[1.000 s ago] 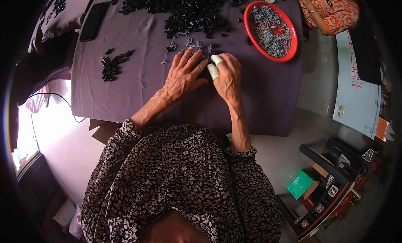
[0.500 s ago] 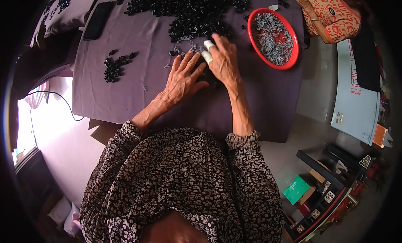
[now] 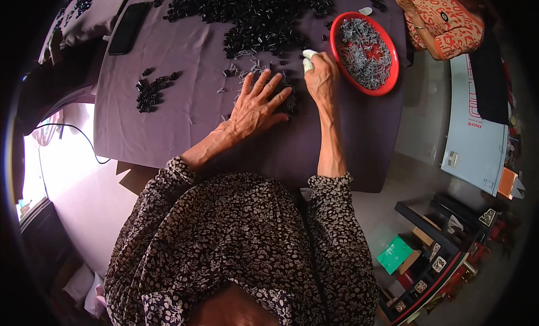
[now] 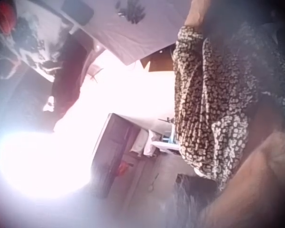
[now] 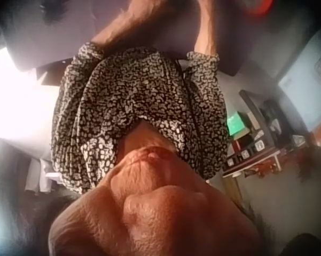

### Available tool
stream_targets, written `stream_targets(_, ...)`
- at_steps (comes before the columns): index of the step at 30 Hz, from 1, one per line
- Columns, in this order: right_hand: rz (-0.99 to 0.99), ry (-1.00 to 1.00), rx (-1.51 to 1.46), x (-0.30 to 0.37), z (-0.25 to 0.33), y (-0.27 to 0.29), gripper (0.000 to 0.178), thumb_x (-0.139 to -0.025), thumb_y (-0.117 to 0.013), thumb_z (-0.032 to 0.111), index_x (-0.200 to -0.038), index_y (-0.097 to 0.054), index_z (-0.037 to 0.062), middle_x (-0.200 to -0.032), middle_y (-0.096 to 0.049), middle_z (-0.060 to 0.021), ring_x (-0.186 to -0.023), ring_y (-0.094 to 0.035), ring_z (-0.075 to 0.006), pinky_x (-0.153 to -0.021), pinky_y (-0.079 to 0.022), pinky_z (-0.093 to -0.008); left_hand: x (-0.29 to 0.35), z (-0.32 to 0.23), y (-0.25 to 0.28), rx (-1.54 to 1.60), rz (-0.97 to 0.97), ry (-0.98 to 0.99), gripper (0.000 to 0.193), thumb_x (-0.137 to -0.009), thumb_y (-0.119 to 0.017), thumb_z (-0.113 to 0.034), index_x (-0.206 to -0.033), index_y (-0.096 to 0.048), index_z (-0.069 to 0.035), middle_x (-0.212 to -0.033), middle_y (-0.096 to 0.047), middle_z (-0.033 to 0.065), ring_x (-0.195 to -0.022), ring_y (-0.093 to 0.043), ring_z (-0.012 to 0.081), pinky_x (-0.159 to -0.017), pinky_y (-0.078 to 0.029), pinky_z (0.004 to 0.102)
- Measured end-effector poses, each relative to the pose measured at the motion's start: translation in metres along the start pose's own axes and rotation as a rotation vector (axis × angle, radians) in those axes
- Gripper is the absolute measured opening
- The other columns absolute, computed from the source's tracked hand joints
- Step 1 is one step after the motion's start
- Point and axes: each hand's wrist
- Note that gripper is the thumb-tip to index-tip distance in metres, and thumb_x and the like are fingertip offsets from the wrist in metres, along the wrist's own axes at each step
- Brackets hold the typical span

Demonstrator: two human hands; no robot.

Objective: The person assembles small plastic components by picking up grey pins and inserting them into black plastic connectors by hand.

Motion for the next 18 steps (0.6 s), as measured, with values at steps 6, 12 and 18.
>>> stream_targets(6,0.035,0.025,0.041,0.004,-0.001,0.003,0.016,-0.075,-0.058,0.004,-0.089,-0.061,-0.0003,-0.086,-0.058,-0.0136,-0.084,-0.054,-0.0325,-0.073,-0.043,-0.0392,0.012,-0.005,0.005,0.071,0.075,0.012,0.057,-0.072,-0.065,-0.041,-0.12,-0.052,-0.014,-0.134,-0.037,0.0133,-0.128,-0.028,0.0321,-0.101,-0.02,0.0558)
stream_targets(12,0.018,0.043,0.082,0.01,0.002,-0.002,0.02,-0.076,-0.058,0.004,-0.096,-0.061,0.0003,-0.091,-0.059,-0.0135,-0.086,-0.054,-0.032,-0.076,-0.043,-0.0385,0.01,-0.011,0.006,0.067,0.099,0.01,0.055,-0.072,-0.065,-0.041,-0.119,-0.053,-0.013,-0.133,-0.038,0.0131,-0.129,-0.028,0.032,-0.101,-0.022,0.0557)
stream_targets(18,0.032,0.103,0.085,0.001,0.007,-0.01,0.016,-0.069,-0.058,0.001,-0.085,-0.061,0.0011,-0.083,-0.057,-0.011,-0.08,-0.051,-0.0309,-0.071,-0.042,-0.0391,0.019,-0.013,0.01,0.106,0.008,-0.037,0.049,-0.072,-0.065,-0.038,-0.109,-0.056,-0.007,-0.124,-0.045,0.0144,-0.125,-0.031,0.033,-0.1,-0.022,0.0554)
Point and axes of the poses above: each hand's wrist, its own x-axis away from the middle knuckle, its own y-axis out of the back of the hand, z = x × y
